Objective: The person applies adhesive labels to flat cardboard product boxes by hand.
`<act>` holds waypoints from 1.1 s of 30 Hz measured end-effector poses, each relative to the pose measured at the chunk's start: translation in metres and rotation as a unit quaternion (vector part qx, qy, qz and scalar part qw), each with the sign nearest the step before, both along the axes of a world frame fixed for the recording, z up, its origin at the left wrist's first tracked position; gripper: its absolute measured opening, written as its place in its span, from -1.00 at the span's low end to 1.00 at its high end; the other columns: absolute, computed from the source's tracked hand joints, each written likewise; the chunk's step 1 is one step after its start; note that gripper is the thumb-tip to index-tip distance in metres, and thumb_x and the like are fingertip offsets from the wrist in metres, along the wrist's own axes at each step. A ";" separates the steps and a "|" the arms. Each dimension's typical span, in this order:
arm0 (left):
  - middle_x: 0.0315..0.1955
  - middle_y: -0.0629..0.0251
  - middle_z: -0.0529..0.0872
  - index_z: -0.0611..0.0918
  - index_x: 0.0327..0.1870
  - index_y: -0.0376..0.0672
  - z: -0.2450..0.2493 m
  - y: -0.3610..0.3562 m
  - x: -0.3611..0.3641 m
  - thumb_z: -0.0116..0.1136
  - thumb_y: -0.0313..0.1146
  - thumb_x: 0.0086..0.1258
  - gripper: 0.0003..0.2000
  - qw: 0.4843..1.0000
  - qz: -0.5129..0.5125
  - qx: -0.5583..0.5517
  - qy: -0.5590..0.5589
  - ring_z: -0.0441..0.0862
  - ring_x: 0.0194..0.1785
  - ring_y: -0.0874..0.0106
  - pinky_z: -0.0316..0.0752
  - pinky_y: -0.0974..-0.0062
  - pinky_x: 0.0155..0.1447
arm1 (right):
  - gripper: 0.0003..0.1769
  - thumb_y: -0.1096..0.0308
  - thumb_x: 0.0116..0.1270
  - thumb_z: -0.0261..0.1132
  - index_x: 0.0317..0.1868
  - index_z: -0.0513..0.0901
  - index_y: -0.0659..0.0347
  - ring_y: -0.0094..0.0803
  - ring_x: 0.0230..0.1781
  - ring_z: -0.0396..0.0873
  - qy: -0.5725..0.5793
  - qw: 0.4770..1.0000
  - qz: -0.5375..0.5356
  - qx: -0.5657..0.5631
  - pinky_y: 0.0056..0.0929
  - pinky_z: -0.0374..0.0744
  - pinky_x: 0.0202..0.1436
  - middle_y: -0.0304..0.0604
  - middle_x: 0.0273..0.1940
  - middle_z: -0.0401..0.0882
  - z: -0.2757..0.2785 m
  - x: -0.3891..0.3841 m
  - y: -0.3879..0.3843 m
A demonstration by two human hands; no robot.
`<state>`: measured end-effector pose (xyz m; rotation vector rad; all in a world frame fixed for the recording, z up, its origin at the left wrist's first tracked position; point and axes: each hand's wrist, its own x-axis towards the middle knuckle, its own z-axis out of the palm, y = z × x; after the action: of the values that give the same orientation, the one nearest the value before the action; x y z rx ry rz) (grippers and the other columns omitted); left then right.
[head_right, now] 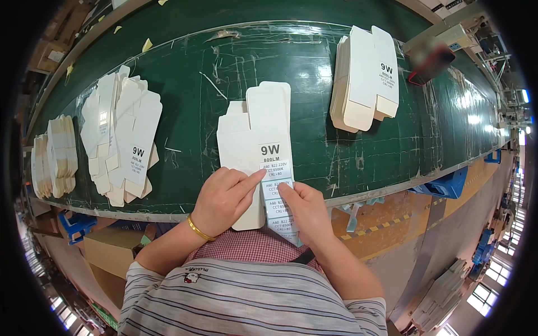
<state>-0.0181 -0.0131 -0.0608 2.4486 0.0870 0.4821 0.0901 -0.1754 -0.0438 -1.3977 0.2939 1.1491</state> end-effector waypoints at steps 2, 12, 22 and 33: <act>-0.41 0.31 0.50 0.65 0.10 -0.26 -0.001 0.000 0.000 0.24 -0.55 0.18 -0.60 1.000 0.000 0.002 -0.001 0.45 -0.35 0.33 0.42 0.38 -0.24 | -0.76 0.35 0.51 0.21 -0.06 0.66 0.40 -0.64 -0.41 0.60 0.000 1.000 0.004 0.005 -0.62 0.56 -0.36 -0.23 -0.28 0.71 0.000 0.000 0.000; -0.41 0.32 0.50 0.67 0.15 -0.18 0.007 0.000 0.005 0.25 -0.54 0.18 -0.57 0.998 0.000 0.027 0.054 0.47 -0.34 0.37 0.45 0.40 -0.23 | -0.75 0.35 0.51 0.21 -0.06 0.65 0.42 -0.64 -0.41 0.58 0.000 1.000 0.016 0.000 -0.62 0.55 -0.36 -0.23 -0.29 0.70 -0.007 -0.001 -0.006; -0.45 0.33 0.44 0.63 0.21 -0.04 0.012 0.000 0.011 0.20 -0.48 0.21 -0.53 0.992 -0.020 0.081 0.100 0.46 -0.37 0.38 0.47 0.42 -0.30 | -0.76 0.33 0.47 0.29 -0.10 0.67 0.38 -0.68 -0.42 0.56 -0.056 0.995 0.084 -0.026 -0.63 0.54 -0.38 -0.27 -0.29 0.70 -0.017 -0.019 -0.036; -0.43 0.28 0.51 0.61 0.19 -0.10 0.022 -0.022 0.016 0.17 -0.41 0.23 -0.56 0.976 -0.025 0.201 0.076 0.57 -0.35 0.36 0.52 0.40 -0.31 | -0.77 0.32 0.48 0.28 -0.05 0.65 0.36 -0.67 -0.38 0.57 -0.018 0.996 0.086 0.023 -0.63 0.55 -0.33 -0.29 -0.27 0.69 -0.026 -0.046 -0.091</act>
<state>-0.0017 -0.0355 -0.0385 2.8760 -0.0101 0.3119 0.0440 -0.2666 -0.0695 -1.4227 0.1222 1.2619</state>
